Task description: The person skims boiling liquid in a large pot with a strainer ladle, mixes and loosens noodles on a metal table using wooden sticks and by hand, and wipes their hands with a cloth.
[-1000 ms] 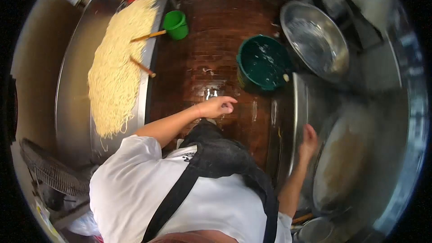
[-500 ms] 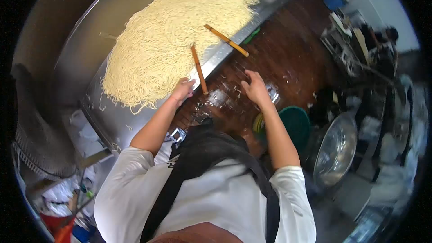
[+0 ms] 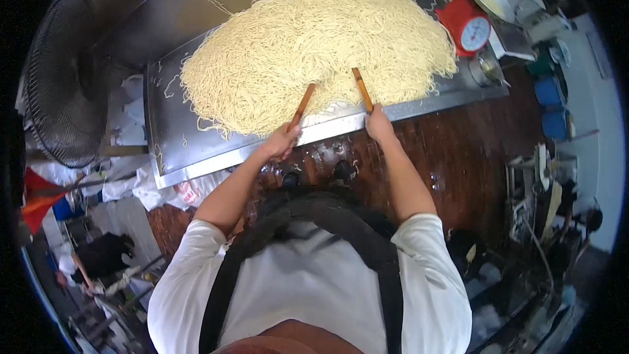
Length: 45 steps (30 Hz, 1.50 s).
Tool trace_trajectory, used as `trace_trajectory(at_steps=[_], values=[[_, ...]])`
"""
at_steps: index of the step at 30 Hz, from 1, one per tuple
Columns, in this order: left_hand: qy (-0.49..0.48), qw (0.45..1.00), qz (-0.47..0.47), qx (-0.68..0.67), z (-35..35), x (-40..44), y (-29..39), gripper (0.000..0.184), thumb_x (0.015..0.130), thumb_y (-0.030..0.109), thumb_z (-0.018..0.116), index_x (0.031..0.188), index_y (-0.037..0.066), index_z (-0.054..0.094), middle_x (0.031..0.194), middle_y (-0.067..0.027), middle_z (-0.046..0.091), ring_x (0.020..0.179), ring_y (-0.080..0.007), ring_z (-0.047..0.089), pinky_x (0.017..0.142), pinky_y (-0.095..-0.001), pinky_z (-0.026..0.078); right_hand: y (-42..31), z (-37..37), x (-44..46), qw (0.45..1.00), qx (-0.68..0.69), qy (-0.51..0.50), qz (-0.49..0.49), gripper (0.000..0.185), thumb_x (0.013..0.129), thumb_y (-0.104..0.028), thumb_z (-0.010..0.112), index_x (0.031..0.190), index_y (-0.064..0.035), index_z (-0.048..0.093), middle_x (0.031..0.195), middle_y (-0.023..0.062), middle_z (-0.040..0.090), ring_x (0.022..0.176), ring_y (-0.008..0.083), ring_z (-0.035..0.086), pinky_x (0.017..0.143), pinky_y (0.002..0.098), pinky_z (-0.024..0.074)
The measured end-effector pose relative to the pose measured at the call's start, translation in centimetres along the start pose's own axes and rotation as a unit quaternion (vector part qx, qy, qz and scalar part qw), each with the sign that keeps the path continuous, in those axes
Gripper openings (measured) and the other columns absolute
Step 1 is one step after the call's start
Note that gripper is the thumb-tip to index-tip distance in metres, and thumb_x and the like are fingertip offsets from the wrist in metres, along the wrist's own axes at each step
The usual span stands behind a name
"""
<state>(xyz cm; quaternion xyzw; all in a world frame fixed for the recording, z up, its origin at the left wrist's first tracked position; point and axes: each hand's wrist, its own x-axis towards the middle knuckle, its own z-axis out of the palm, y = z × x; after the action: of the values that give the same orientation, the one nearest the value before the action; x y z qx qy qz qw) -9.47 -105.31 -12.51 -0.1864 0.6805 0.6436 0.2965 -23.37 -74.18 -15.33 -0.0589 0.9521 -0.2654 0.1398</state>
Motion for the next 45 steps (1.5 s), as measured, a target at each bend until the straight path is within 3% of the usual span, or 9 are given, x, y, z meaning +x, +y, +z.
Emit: trace_trajectory(at_steps=[9,12,17,22,24,31,37,44,45], values=[[0.153,0.897,-0.106,0.4,-10.4,-23.3,12.0,0.047,0.085,0.04,0.07,0.117,0.006,0.062,0.073,-0.0034,0.061,0.056,-0.0141,0.054,0.053,-0.0325,0.044,3.8,-26.9,-1.2,0.959,-0.135,-0.236,-0.086,0.039,0.088,-0.022,0.066,0.118,-0.0001,0.058,0.106,0.0233,0.066,0.101,0.0378,0.062,0.088,0.0415,0.0481],[0.155,0.935,-0.23,0.22,-10.0,-30.8,14.4,0.043,0.087,0.036,0.072,0.116,0.007,0.06,0.065,0.0026,0.049,0.051,-0.0079,0.045,0.043,-0.0256,0.034,0.4,-36.5,-2.2,0.945,-0.218,-0.224,-0.099,0.036,0.083,-0.016,0.069,0.113,0.0006,0.058,0.101,0.0235,0.066,0.099,0.0395,0.062,0.084,0.0433,0.0489],[0.269,0.951,-0.149,0.012,-8.3,-36.4,11.7,0.037,0.095,0.029,0.064,0.121,0.004,0.057,0.065,0.0039,0.047,0.048,-0.0063,0.041,0.041,-0.0245,0.032,-7.7,-40.9,-1.7,0.946,-0.255,-0.095,-0.176,0.034,0.084,-0.006,0.063,0.115,-0.0021,0.053,0.086,0.0234,0.062,0.086,0.0429,0.06,0.073,0.0458,0.0463],[0.375,0.923,-0.065,0.061,-9.0,-35.1,5.1,0.042,0.097,0.028,0.06,0.132,0.007,0.052,0.073,0.0024,0.052,0.058,-0.0061,0.048,0.05,-0.0226,0.041,-16.0,-35.7,1.7,0.917,-0.218,-0.151,-0.297,0.046,0.086,-0.006,0.061,0.128,-0.0057,0.044,0.085,0.0269,0.062,0.087,0.0465,0.06,0.072,0.0509,0.0457],[0.4,0.894,-0.12,0.164,-8.3,-34.3,5.3,0.043,0.094,0.023,0.064,0.13,0.001,0.054,0.104,-0.0096,0.067,0.092,-0.0162,0.06,0.084,-0.0327,0.048,-19.9,-32.0,2.6,0.91,-0.262,-0.221,-0.233,0.042,0.091,-0.011,0.056,0.131,-0.0099,0.043,0.083,0.0262,0.063,0.083,0.0443,0.062,0.072,0.0527,0.0453],[0.387,0.886,-0.137,0.213,-13.2,-17.2,-3.2,0.045,0.09,0.025,0.063,0.121,-0.001,0.045,0.094,-0.0338,0.064,0.096,-0.0496,0.061,0.084,-0.0543,0.049,-27.0,-5.1,9.2,0.929,-0.207,-0.27,-0.144,0.052,0.091,-0.007,0.039,0.142,0.0037,0.036,0.103,0.0274,0.066,0.094,0.0387,0.066,0.085,0.0456,0.0512],[0.365,0.908,-0.013,0.204,-23.8,-6.3,-4.7,0.047,0.088,0.024,0.065,0.122,-0.002,0.044,0.096,-0.0292,0.066,0.092,-0.0464,0.063,0.081,-0.0498,0.05,-36.9,6.0,12.3,0.941,-0.122,-0.283,-0.141,0.032,0.091,-0.012,0.048,0.12,0.0029,0.047,0.096,0.0263,0.066,0.084,0.0374,0.067,0.07,0.0431,0.0522],[0.248,0.967,-0.024,-0.05,-24.5,-10.3,0.4,0.042,0.089,0.022,0.065,0.121,-0.001,0.05,0.087,-0.0139,0.062,0.076,-0.0205,0.062,0.07,-0.0348,0.051,-36.7,5.2,10.8,0.941,-0.032,-0.249,-0.226,0.039,0.091,-0.022,0.057,0.122,0.0006,0.049,0.091,0.0217,0.065,0.079,0.0341,0.064,0.072,0.0424,0.0502],[0.301,0.947,0.11,-0.011,-23.3,-9.6,-3.3,0.041,0.089,0.021,0.065,0.121,0.001,0.05,0.083,-0.0115,0.061,0.069,-0.0195,0.06,0.064,-0.0348,0.05,-35.5,4.4,9.6,0.941,-0.028,-0.218,-0.259,0.038,0.092,-0.021,0.056,0.122,0.0014,0.047,0.087,0.0217,0.065,0.074,0.0344,0.064,0.069,0.0432,0.0502]])
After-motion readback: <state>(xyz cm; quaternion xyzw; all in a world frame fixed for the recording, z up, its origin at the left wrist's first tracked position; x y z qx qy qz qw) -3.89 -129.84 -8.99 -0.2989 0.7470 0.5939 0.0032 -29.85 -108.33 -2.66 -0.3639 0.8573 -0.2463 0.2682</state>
